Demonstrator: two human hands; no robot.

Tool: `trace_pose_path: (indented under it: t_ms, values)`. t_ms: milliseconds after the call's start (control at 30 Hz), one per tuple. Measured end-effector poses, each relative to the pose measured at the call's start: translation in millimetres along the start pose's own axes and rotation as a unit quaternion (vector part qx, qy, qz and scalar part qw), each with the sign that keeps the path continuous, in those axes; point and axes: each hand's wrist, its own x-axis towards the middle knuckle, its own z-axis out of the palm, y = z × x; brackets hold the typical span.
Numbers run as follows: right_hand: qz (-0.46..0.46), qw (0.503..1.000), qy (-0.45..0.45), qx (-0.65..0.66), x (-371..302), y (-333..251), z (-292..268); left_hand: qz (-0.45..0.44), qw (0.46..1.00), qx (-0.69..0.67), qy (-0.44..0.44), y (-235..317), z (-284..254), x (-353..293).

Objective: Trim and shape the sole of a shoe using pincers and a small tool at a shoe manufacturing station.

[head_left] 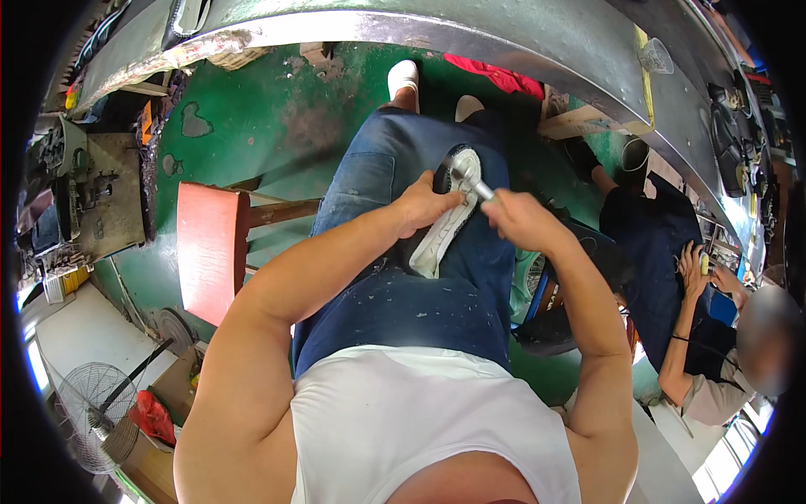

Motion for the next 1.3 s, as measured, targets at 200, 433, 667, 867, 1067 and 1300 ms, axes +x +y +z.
trace_pose_path:
  t_ms: [200, 433, 667, 867, 1067, 1300]
  values:
    - [0.096, 0.967, -0.060, 0.228, -44.1, -0.1, -4.5, -0.039, 0.990, -0.093, -0.102, 14.8, -25.5, 5.8]
    - [-0.012, 0.998, 0.000, -0.059, -69.0, -28.1, 26.1, -0.022, 0.986, -0.118, -0.119, 36.2, -11.9, -6.4]
    - [-0.027, 0.999, -0.013, -0.042, -79.6, -22.8, 44.9, 0.020, 0.996, -0.047, -0.076, -13.7, -4.3, 15.0]
    - [-0.030, 0.997, 0.000, -0.070, -71.0, -19.9, 47.9, 0.023, 0.999, -0.001, -0.045, 5.9, -4.6, -4.6]
    - [0.025, 0.999, 0.021, 0.012, -89.1, -5.4, 73.2, 0.137, 0.986, 0.088, 0.027, -23.2, 15.5, -2.7]
    - [0.081, 0.979, -0.116, 0.147, -90.2, 9.2, 47.9, 0.179, 0.977, 0.090, -0.070, -68.2, 6.2, -28.7]
